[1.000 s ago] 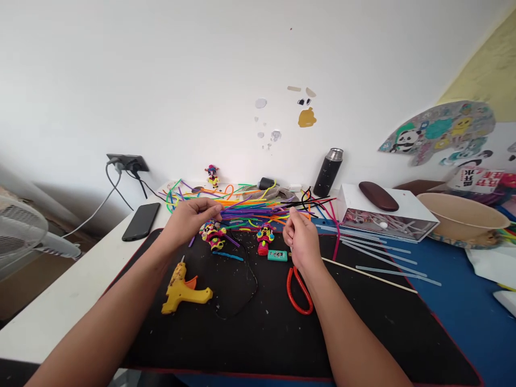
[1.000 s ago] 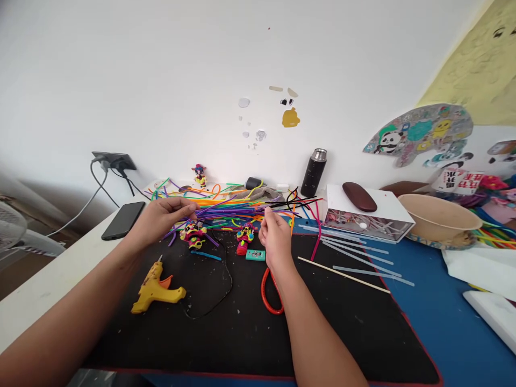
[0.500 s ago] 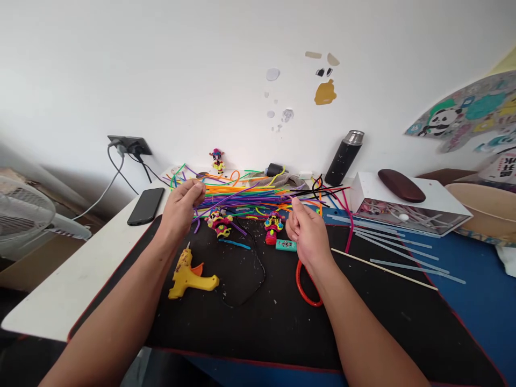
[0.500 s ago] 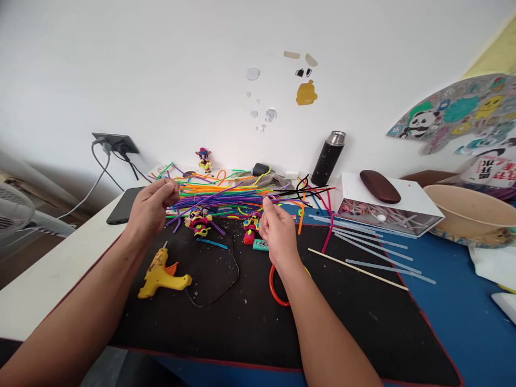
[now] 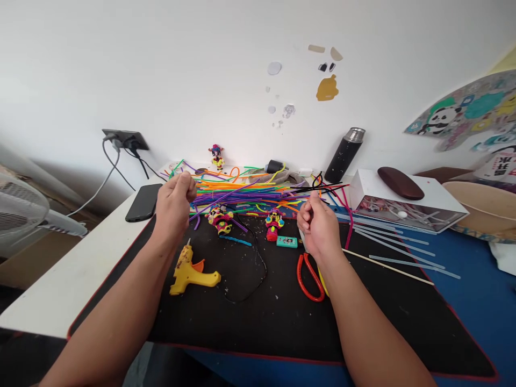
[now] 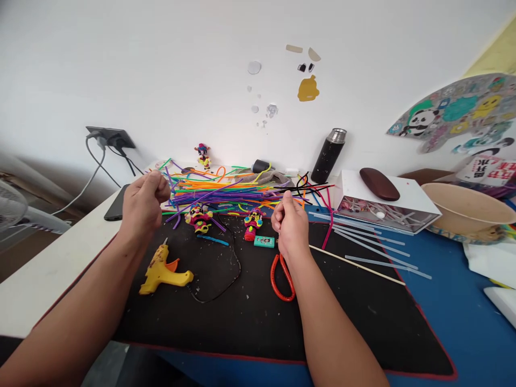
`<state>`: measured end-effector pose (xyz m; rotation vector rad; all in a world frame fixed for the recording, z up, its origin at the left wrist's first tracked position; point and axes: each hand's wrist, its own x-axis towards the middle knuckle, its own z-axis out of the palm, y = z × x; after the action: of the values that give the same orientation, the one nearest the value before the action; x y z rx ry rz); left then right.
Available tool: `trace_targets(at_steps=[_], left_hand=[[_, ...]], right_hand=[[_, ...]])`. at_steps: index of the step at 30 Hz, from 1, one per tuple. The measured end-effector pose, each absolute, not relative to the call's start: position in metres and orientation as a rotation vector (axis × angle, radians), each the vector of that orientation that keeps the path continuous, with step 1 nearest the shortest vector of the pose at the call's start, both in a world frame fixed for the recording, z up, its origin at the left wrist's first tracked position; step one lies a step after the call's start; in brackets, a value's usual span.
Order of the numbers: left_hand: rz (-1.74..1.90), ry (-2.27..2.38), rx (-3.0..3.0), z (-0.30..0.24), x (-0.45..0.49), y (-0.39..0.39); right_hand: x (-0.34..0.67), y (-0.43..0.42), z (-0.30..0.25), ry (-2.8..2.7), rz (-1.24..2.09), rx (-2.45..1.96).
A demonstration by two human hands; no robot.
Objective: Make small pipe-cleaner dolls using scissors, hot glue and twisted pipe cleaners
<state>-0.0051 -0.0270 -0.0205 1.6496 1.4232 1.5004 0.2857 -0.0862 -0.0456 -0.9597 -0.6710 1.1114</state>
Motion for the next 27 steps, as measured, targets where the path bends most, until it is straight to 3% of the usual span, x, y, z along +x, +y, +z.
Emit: trace_targets(at_steps=[4, 11, 19, 27], left_hand=[[1.716, 1.33, 1.521, -0.022, -0.006, -0.024], [1.602, 1.364, 1.588, -0.016, 0.001, -0.012], [1.153, 1.29, 1.895, 0.023, 0.042, -0.008], [0.748, 1.221, 2.228, 0.024, 0.073, 0.041]], right_hand=[[0.279, -0.088, -0.046, -0.717, 1.126, -0.957], [0.253, -0.092, -0.06, -0.84, 1.083, -1.031], [0.229, -0.098, -0.054, -1.141, 1.096, -1.114], [0.232, -0.101, -0.053, -1.641, 0.744, -1.151]])
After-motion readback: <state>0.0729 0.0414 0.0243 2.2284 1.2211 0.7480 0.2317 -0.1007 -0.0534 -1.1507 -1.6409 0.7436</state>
